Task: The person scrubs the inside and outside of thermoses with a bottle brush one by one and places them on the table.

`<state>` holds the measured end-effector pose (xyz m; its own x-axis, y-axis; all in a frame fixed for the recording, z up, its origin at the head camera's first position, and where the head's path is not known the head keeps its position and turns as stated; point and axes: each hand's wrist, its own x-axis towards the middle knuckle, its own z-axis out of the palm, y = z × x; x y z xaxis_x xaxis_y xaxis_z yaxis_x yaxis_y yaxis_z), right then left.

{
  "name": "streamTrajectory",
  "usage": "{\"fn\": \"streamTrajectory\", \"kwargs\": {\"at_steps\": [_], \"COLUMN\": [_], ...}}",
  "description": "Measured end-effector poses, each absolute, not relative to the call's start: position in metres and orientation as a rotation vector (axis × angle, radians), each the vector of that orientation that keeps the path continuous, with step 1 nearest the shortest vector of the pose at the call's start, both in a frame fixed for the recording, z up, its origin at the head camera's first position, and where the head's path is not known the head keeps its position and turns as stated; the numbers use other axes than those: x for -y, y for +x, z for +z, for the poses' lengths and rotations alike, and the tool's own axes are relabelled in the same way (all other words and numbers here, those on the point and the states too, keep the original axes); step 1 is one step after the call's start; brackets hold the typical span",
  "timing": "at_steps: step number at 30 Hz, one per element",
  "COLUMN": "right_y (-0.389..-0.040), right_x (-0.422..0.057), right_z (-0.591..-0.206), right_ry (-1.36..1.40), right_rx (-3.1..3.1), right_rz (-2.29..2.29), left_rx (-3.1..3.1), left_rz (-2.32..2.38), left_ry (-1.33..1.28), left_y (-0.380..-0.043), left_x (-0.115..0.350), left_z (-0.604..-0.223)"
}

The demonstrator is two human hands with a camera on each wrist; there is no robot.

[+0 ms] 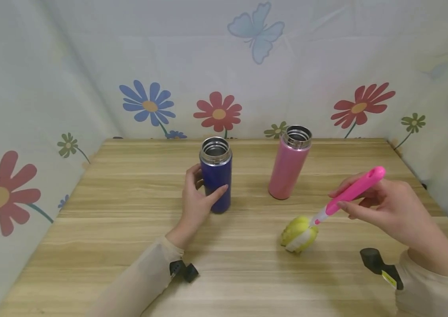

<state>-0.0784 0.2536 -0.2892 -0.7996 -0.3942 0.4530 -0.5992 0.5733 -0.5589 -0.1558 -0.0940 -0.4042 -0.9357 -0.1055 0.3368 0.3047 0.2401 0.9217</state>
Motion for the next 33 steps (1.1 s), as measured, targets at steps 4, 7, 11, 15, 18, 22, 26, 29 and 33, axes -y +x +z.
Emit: {"fn": "streamTrajectory", "kwargs": {"at_steps": [4,7,11,15,18,22,26,29,33], "right_y": [-0.079,-0.080,-0.081,-0.082,-0.081,-0.080,-0.080,-0.081,-0.082], "right_x": [-0.252,-0.251,-0.251,-0.250,-0.249,-0.249,-0.248,-0.249,-0.252], "right_z": [-0.288,-0.287,-0.286,-0.285,-0.283,-0.280,-0.279,-0.280,-0.279], "right_ry": [0.834,0.847,0.854,0.850,0.863,0.882,0.877,0.857,0.841], "right_rx": [2.523,2.515,2.508,2.508,2.509,2.511,2.494,2.491,2.496], "right_rz": [1.048,1.044,1.037,1.028,1.022,0.995,0.999,1.010,0.999], "left_rx": [2.207,2.230,2.245,2.232,2.232,2.256,2.281,2.291,2.292], "left_rz": [-1.738,-1.747,-1.801,-1.856,-1.853,-1.839,-1.843,-1.852,-1.865], "left_ry": [-0.237,-0.283,-0.336,-0.378,-0.436,-0.519,-0.573,-0.599,-0.632], "left_y": [-0.149,-0.142,-0.133,-0.127,-0.123,-0.120,-0.119,-0.118,-0.119], "left_x": [0.091,0.087,0.080,0.073,0.069,0.065,0.063,0.061,0.056], "left_z": [-0.401,-0.398,-0.394,-0.391,-0.392,-0.393,-0.394,-0.394,-0.396]}}
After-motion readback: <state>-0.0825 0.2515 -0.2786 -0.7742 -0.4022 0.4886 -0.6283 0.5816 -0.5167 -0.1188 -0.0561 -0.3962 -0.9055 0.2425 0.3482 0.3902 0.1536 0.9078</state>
